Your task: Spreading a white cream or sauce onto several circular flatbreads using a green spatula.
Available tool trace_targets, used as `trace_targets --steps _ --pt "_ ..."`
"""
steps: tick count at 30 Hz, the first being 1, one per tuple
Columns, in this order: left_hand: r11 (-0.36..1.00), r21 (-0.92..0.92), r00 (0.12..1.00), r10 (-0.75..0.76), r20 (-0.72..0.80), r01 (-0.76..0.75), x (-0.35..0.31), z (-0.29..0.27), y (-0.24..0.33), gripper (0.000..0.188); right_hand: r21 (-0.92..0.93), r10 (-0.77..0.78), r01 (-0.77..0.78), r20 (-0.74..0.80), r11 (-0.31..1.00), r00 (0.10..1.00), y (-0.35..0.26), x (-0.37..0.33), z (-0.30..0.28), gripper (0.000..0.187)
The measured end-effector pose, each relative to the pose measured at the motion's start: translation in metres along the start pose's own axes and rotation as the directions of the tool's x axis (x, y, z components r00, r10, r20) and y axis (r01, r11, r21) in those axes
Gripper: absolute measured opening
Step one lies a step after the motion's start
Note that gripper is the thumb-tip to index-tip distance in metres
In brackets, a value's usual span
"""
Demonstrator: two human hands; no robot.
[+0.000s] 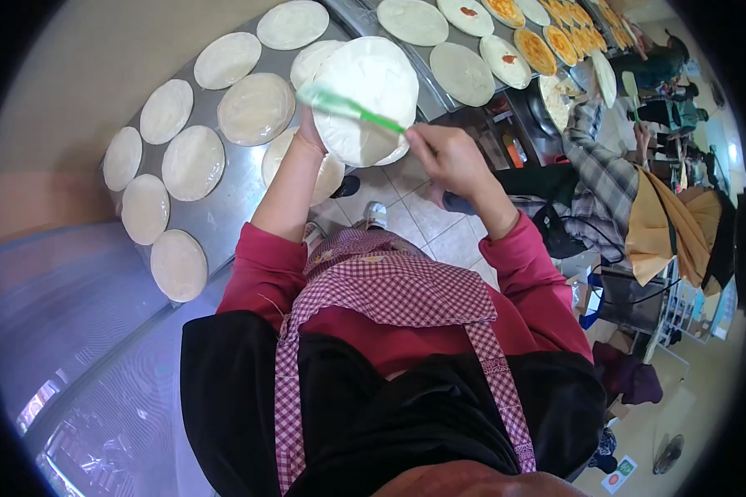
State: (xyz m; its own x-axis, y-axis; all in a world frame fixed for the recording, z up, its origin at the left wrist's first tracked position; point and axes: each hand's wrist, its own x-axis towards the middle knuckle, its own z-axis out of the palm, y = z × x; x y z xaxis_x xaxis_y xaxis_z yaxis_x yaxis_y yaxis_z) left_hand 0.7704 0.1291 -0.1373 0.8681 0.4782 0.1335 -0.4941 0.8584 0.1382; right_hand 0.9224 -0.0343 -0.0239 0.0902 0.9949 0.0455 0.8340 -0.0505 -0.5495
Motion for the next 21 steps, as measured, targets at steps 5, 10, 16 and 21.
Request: trace_targets --steps 5,10,16,21 --pt "0.995 -0.006 0.988 0.103 -0.118 -0.104 0.002 -0.008 -0.001 0.053 0.112 -0.012 0.020 -0.075 0.994 0.997 -0.001 -0.014 0.003 0.028" --pt "0.985 -0.069 0.987 0.156 -0.041 -0.158 0.004 -0.006 -0.007 0.055 0.193 0.301 -0.250 -0.323 0.949 0.897 0.025 -0.023 0.036 0.030" --pt "0.982 0.029 0.968 0.190 -0.162 -0.187 0.009 0.013 -0.018 0.059 0.326 0.297 -0.198 -0.291 0.924 0.909 -0.003 -0.030 0.066 0.026" --pt "0.960 0.217 0.913 0.240 -0.330 -0.174 0.006 0.015 -0.019 0.059 0.325 0.135 -0.062 -0.208 0.944 0.969 -0.018 -0.035 0.056 0.024"
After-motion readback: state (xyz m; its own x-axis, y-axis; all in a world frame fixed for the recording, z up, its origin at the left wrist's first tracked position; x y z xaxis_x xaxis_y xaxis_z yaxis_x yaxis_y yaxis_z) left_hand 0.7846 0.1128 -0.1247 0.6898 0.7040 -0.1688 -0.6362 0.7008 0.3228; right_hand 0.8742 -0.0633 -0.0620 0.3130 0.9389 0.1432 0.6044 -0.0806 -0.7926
